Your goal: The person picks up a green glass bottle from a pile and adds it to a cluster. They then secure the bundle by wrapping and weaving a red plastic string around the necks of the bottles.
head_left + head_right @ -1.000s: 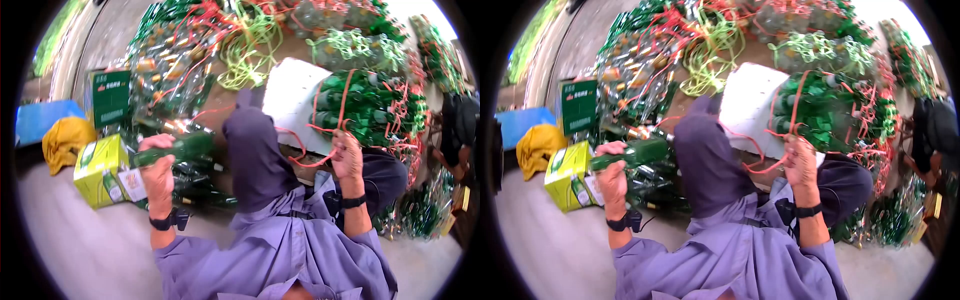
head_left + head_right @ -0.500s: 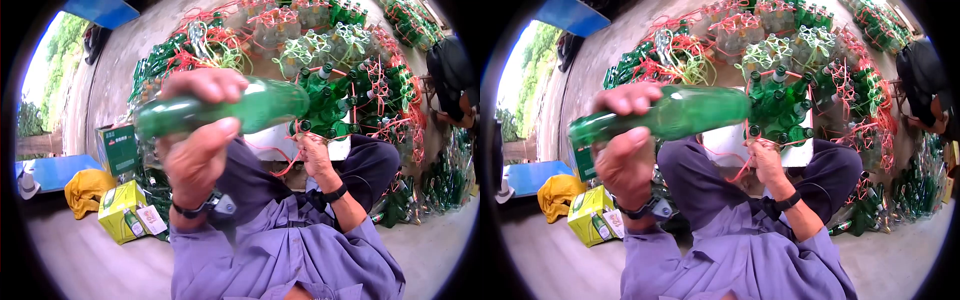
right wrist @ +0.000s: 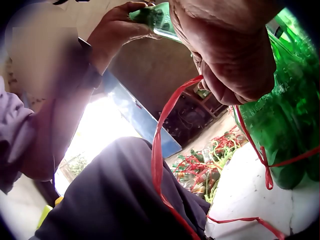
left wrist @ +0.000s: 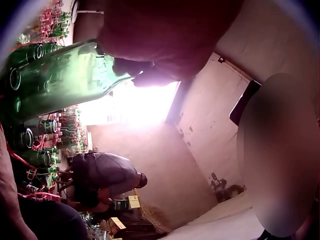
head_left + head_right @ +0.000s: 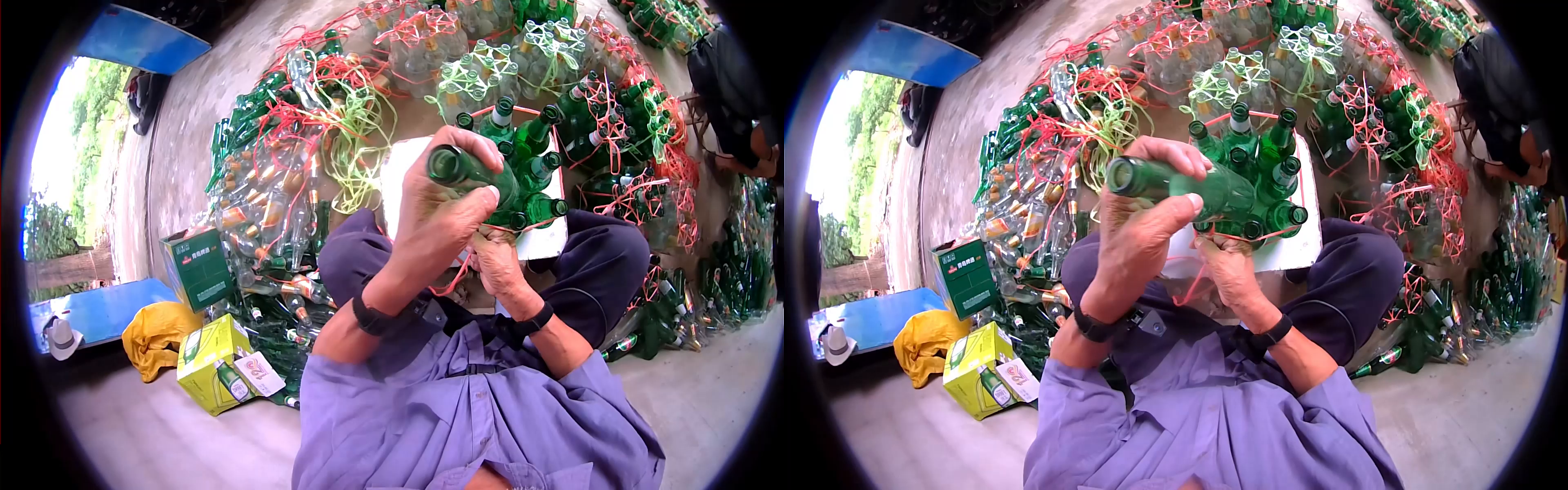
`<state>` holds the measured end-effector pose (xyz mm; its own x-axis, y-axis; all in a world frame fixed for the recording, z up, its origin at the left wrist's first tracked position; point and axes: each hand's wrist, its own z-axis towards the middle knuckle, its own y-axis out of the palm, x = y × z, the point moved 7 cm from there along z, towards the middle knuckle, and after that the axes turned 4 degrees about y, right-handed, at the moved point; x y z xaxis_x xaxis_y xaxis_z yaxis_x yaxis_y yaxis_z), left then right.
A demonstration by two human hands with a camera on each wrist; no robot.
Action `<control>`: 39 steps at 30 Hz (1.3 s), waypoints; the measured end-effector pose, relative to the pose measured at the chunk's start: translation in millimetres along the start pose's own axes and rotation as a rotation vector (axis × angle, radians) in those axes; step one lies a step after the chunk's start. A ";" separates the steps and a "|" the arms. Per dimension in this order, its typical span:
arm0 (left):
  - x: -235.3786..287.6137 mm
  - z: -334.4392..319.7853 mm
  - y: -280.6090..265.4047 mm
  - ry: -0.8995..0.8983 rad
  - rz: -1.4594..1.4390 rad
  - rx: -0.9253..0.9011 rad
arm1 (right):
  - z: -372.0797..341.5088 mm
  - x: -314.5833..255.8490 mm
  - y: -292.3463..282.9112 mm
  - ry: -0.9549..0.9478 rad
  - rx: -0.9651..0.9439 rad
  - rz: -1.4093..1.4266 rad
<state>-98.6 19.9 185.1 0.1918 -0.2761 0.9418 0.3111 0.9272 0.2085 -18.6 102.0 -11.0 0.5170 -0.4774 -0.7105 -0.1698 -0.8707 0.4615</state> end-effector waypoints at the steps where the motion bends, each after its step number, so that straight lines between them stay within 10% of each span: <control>1: -6.4 -1.5 2.7 -0.005 0.001 -0.003 | -0.6 -1.9 0.8 -0.038 -0.005 0.020; 13: -34.0 -24.2 -3.7 0.075 0.602 -0.063 | 0.1 1.8 -3.1 -0.055 0.009 0.017; 21: -116.8 -100.3 -53.2 -0.420 0.116 0.281 | -8.5 -10.9 5.9 -0.009 -0.026 -0.039; 39: -136.4 -104.3 -50.2 -0.558 -0.322 0.344 | -11.2 1.9 -9.1 0.093 0.069 -0.189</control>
<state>-43.3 -15.4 18.6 -0.3915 -0.4636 0.7949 -0.0553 0.8741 0.4825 -6.6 110.3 -10.6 0.6194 -0.2953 -0.7274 -0.1186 -0.9511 0.2851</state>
